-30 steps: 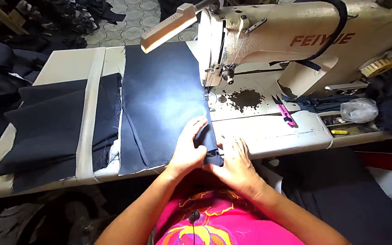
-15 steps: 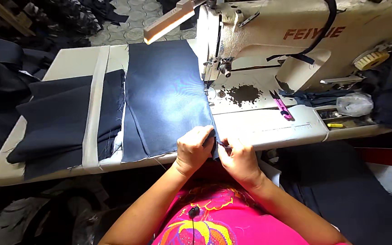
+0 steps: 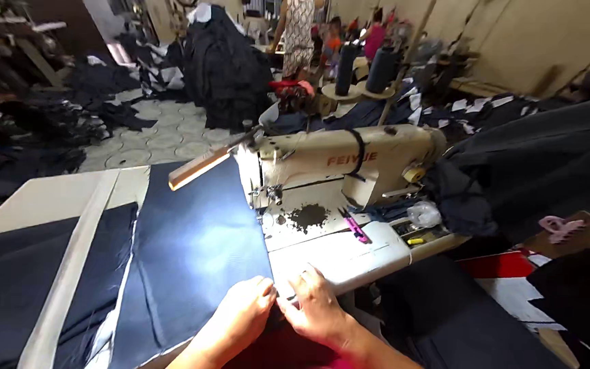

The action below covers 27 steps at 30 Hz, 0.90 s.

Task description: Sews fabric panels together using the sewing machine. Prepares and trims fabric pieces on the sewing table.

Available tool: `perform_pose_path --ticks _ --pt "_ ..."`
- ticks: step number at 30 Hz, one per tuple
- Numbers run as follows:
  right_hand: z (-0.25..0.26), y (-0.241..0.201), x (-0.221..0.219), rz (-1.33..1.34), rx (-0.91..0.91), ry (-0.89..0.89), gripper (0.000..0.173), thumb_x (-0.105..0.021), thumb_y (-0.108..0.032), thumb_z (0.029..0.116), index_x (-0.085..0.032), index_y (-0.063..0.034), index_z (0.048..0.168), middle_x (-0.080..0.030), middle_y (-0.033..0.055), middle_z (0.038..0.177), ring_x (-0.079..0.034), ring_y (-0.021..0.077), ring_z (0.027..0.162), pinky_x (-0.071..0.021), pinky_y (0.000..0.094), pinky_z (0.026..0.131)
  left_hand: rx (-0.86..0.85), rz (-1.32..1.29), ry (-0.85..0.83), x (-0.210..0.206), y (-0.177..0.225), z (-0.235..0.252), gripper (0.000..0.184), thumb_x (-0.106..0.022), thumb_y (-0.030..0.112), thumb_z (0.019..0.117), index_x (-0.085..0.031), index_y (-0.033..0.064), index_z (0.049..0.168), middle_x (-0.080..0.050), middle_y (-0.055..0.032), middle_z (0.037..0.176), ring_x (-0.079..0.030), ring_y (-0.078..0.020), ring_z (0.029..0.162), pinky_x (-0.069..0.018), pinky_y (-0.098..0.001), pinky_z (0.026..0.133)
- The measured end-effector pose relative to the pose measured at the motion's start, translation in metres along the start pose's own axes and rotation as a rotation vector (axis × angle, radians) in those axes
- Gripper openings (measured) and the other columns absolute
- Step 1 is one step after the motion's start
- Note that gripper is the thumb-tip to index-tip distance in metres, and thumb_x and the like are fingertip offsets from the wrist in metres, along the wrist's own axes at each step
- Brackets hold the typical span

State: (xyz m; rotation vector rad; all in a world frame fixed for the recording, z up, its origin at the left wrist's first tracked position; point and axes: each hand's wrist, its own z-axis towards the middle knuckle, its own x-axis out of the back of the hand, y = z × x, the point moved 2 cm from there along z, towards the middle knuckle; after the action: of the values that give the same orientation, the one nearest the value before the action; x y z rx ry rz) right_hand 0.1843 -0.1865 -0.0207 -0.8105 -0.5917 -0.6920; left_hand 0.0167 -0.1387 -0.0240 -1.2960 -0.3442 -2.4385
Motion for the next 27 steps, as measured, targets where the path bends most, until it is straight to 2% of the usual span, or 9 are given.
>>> perform_pose_path --ticks 3,6,8,10,11,13,14,16,27 --pt "0.007 0.023 -0.007 0.091 0.206 -0.181 0.034 -0.062 -0.017 0.0925 -0.071 -0.0075 0.124 -0.075 0.0095 0.112 -0.070 0.0275 0.106 -0.0529 0.0530 0.094 -0.014 -0.075 -0.023 0.002 0.000 -0.005 0.023 -0.054 0.020 0.0900 -0.074 0.0088 0.084 -0.073 -0.0050 0.090 -0.073 -0.0199 0.083 -0.0609 -0.0370 0.063" --pt "0.006 0.033 -0.014 0.182 0.276 -0.206 0.028 -0.062 -0.011 0.0916 -0.075 -0.0092 0.116 -0.076 0.0065 0.112 -0.070 0.0241 0.109 -0.0536 0.0506 0.095 0.084 -0.227 -0.079 0.013 -0.016 -0.003 0.031 -0.054 0.031 0.0955 -0.071 0.0144 0.077 -0.070 0.0018 0.077 -0.069 -0.0123 0.071 -0.0574 -0.0343 0.059" --pt "0.003 0.033 -0.014 0.174 0.305 -0.205 0.023 -0.062 -0.011 0.0917 -0.079 -0.0086 0.106 -0.075 0.0068 0.121 -0.067 0.0272 0.118 -0.0506 0.0512 0.102 0.207 -0.221 -0.048 0.018 -0.038 0.005 0.035 -0.052 0.032 0.0985 -0.073 0.0100 0.080 -0.068 -0.0029 0.075 -0.069 -0.0171 0.070 -0.0566 -0.0396 0.060" --pt "-0.001 0.033 -0.013 0.140 0.307 -0.189 0.024 -0.062 -0.013 0.0939 -0.081 -0.0114 0.108 -0.074 0.0066 0.123 -0.064 0.0295 0.122 -0.0476 0.0523 0.105 0.295 -0.150 -0.077 0.016 -0.063 0.014 0.034 -0.048 0.024 0.1020 -0.076 0.0045 0.107 -0.074 -0.0117 0.105 -0.073 -0.0272 0.098 -0.0586 -0.0496 0.085" --pt "-0.003 0.033 -0.013 0.120 0.303 -0.180 0.026 -0.061 -0.014 0.0936 -0.081 -0.0136 0.110 -0.074 0.0059 0.122 -0.064 0.0294 0.122 -0.0476 0.0520 0.105 0.335 -0.129 -0.137 0.011 -0.074 0.017 0.038 -0.045 0.024 0.1047 -0.071 0.0047 0.124 -0.070 -0.0132 0.128 -0.066 -0.0300 0.120 -0.0510 -0.0531 0.103" --pt "-0.005 0.032 -0.011 0.108 0.297 -0.192 0.029 -0.061 -0.013 0.0931 -0.080 -0.0144 0.114 -0.074 0.0048 0.123 -0.065 0.0282 0.121 -0.0485 0.0509 0.103 0.399 -0.104 -0.280 0.003 -0.085 0.020 0.046 -0.039 0.027 0.1076 -0.058 0.0080 0.145 -0.052 -0.0120 0.154 -0.047 -0.0321 0.144 -0.0314 -0.0603 0.116" --pt "-0.005 0.033 -0.009 0.109 0.302 -0.208 0.029 -0.061 -0.012 0.0932 -0.079 -0.0127 0.116 -0.074 0.0052 0.125 -0.065 0.0276 0.121 -0.0498 0.0501 0.102 0.421 -0.090 -0.336 0.000 -0.086 0.020 0.048 -0.036 0.030 0.1085 -0.053 0.0103 0.149 -0.046 -0.0101 0.159 -0.040 -0.0329 0.149 -0.0264 -0.0631 0.118" --pt "-0.005 0.033 -0.007 0.109 0.340 -0.222 0.028 -0.060 -0.012 0.0941 -0.078 -0.0087 0.116 -0.074 0.0075 0.125 -0.067 0.0261 0.121 -0.0516 0.0470 0.102 0.434 -0.049 -0.374 -0.005 -0.082 0.018 0.050 -0.034 0.033 0.1083 -0.052 0.0139 0.151 -0.046 -0.0072 0.159 -0.037 -0.0341 0.150 -0.0270 -0.0652 0.116" --pt "-0.002 0.034 0.000 0.089 0.360 -0.250 0.029 -0.057 -0.023 0.0996 -0.078 -0.0106 0.115 -0.074 0.0069 0.124 -0.068 0.0261 0.117 -0.0520 0.0449 0.099 0.438 -0.055 -0.292 -0.008 -0.076 0.012 0.050 -0.037 0.035 0.1065 -0.056 0.0162 0.148 -0.051 -0.0039 0.156 -0.037 -0.0354 0.149 -0.0238 -0.0727 0.113"
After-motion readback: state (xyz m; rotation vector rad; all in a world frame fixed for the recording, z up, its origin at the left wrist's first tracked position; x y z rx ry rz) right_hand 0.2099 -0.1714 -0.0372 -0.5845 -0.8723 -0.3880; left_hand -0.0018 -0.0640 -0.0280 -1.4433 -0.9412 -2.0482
